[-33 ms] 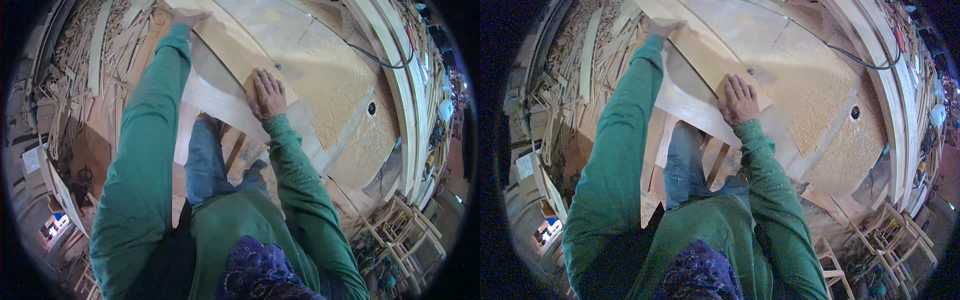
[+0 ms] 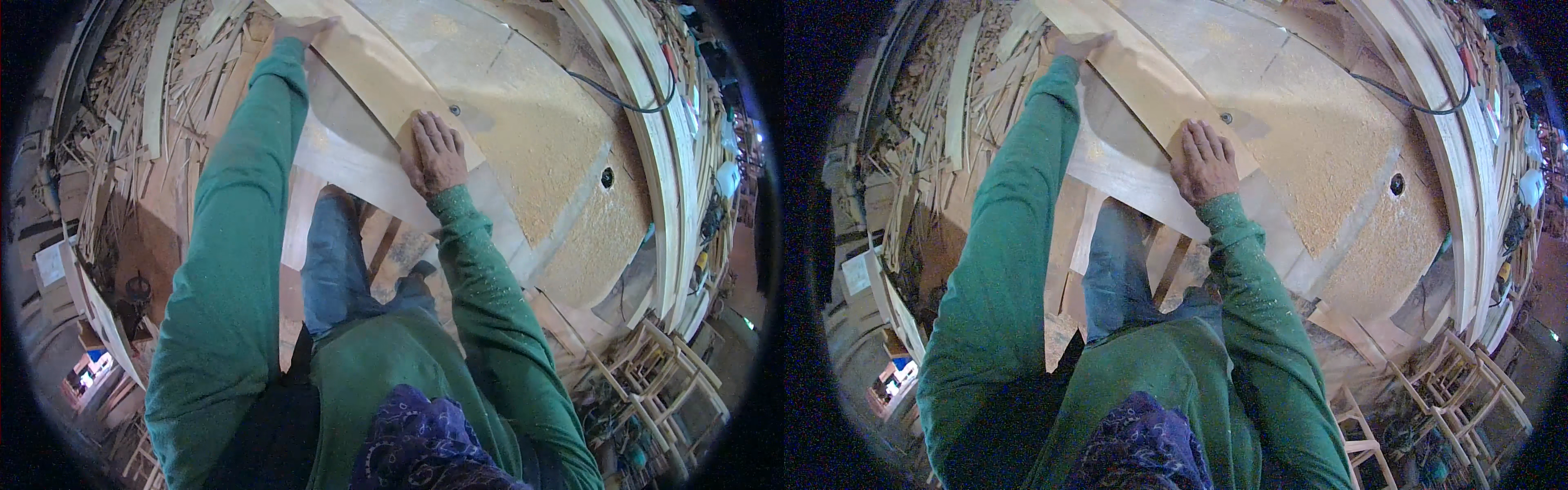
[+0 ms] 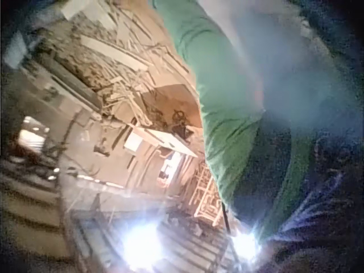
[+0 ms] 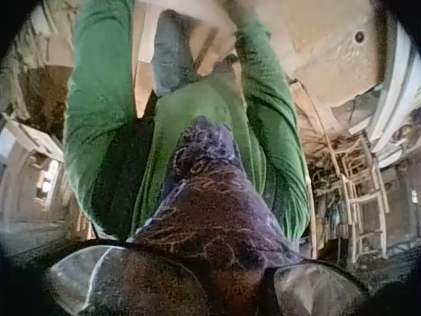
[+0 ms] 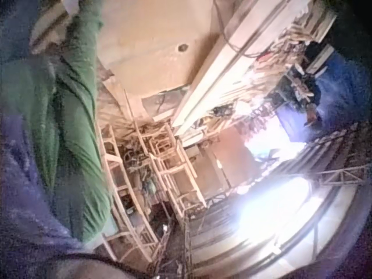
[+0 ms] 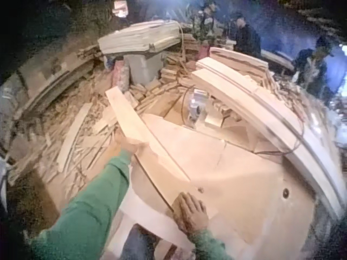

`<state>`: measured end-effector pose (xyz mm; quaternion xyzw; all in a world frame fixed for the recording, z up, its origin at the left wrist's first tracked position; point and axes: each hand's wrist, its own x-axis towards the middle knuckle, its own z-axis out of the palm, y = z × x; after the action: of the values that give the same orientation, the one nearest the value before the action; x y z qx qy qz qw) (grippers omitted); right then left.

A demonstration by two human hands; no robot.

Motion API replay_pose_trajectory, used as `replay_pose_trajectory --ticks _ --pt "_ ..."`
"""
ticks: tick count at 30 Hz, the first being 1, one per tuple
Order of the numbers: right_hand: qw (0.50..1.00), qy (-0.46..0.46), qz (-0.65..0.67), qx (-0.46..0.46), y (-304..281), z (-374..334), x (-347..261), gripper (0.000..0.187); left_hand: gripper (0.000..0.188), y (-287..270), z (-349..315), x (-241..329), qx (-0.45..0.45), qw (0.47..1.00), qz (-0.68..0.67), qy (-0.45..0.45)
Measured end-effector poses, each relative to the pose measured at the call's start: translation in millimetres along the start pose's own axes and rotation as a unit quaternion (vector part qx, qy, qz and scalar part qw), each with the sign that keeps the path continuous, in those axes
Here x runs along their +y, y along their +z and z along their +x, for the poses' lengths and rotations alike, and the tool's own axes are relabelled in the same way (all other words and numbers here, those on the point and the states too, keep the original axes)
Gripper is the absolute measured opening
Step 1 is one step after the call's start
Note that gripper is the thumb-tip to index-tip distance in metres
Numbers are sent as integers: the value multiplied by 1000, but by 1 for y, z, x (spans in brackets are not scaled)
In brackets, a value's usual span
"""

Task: Feeding wooden boards through a stationary router table to shape their edges.

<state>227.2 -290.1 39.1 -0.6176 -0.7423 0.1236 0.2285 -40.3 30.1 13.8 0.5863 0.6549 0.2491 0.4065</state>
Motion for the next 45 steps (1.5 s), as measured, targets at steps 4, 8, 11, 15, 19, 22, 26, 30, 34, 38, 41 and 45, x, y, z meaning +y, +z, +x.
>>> replay_pose_trajectory --ticks 4,8,11,15,19,22,26,30,34,38,41,45 --pt "1000 -10 -8 -9 11 26 -6 62 79 -6 37 -37 8 989 -145 -29" --pt "1000 -14 -6 -11 20 47 -11 63 59 -7 68 -60 31 917 -389 -84" --pt "1000 -19 -15 -16 24 60 -13 63 49 -9 87 -70 53 885 -454 -92" --pt "1000 -14 -15 -16 28 73 -18 62 43 -22 104 -81 37 874 -464 -139" --pt "1000 -19 -10 -8 32 81 -22 64 42 -32 103 -77 21 840 -539 -53" --pt "1000 -25 -3 -3 36 89 -20 63 40 -31 94 -67 52 829 -548 -97" --pt "999 -50 -5 -1 47 85 -32 62 25 -52 69 -75 94 836 -534 -88" --pt "998 -12 62 23 49 34 -79 67 16 -80 28 -91 -21 802 -592 -79" --pt "996 8 90 25 3 -36 -117 70 42 -76 -38 -52 126 859 -488 -87" --pt "979 45 183 81 -72 -94 -121 66 56 -36 -135 34 159 782 -602 41" --pt "972 104 178 113 -123 -140 -109 64 51 10 -203 105 57 738 -668 72" --pt "973 144 36 176 -172 -212 -88 71 50 82 -283 178 8 725 -677 125"
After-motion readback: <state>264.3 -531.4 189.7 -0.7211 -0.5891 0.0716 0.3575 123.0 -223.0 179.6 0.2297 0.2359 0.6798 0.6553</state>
